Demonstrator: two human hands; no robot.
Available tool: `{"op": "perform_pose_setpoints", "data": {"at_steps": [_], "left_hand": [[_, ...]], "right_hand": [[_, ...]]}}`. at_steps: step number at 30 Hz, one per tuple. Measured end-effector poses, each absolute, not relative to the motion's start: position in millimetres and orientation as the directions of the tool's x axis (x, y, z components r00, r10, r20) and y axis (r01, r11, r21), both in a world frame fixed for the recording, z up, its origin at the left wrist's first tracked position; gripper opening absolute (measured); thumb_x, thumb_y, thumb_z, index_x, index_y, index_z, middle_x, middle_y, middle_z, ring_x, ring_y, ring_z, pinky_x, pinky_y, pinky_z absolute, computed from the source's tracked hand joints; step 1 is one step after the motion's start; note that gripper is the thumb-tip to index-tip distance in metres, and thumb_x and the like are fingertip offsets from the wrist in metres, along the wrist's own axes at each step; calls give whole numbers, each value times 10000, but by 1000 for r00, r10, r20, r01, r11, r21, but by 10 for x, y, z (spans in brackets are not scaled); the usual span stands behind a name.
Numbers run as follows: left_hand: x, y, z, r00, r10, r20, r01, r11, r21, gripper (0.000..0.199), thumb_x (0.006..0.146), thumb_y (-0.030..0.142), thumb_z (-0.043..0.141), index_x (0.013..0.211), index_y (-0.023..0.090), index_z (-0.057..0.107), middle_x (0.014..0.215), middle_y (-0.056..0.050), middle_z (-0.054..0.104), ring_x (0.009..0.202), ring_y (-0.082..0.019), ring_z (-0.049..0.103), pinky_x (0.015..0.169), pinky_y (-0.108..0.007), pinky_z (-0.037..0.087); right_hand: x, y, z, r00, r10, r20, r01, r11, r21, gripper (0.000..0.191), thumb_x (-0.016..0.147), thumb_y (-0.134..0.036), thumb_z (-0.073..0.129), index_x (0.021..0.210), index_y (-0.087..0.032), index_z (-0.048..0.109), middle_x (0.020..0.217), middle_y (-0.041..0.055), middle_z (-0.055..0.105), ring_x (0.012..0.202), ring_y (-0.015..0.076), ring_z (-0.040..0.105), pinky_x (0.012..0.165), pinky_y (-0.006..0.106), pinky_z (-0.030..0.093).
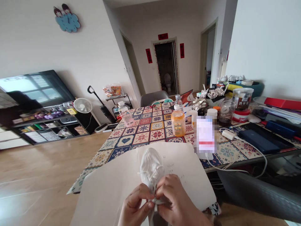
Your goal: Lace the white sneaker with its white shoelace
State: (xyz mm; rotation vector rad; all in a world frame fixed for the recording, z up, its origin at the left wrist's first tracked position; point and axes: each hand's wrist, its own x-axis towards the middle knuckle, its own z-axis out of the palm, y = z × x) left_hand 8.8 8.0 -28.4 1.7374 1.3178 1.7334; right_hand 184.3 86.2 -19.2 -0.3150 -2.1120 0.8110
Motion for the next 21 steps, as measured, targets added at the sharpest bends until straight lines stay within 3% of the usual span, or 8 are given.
{"op": "perform_pose_setpoints", "data": {"at_steps": [4,7,11,16,21], "left_hand": [[77,86,-308,-181,819,545,334,-470,817,311,837,491,769,719,204,784,612,-20,657,584,-159,604,585,-238,479],[53,103,-365,-196,834,515,293,-452,843,339,826,508,773,673,205,769,629,-15,648,587,-151,572,592,-239,457],[-17,110,-418,-254,866,431,280,-361,890,394,833,541,750,643,198,718,663,-8,604,625,-165,537,628,-261,441],[-104,122,-405,-266,875,405,458,-255,851,419,893,510,686,619,199,625,701,-16,587,713,-207,539,731,-312,434],[-105,165,-395,-281,856,434,579,-209,788,424,887,499,669,580,212,610,678,-20,613,711,-231,548,725,-334,419]], "right_hand": [[1813,852,-146,-567,288,772,-54,922,-384,175,920,-76,569,1016,-223,569,901,42,698,844,206,659,812,360,511],[1846,847,-69,-566,183,804,-104,951,-290,118,972,-114,576,984,-229,600,867,33,719,830,187,676,818,350,517],[1959,836,45,-625,201,754,-179,904,-389,80,965,-180,649,913,-240,636,824,24,746,926,207,695,869,364,535],[2056,807,144,-774,233,588,-171,818,-549,135,932,-216,714,823,-293,692,777,-33,763,940,207,728,1026,417,494],[2010,767,176,-765,302,569,-141,784,-605,153,885,-299,730,751,-367,701,699,-66,724,744,206,731,890,415,577]]}}
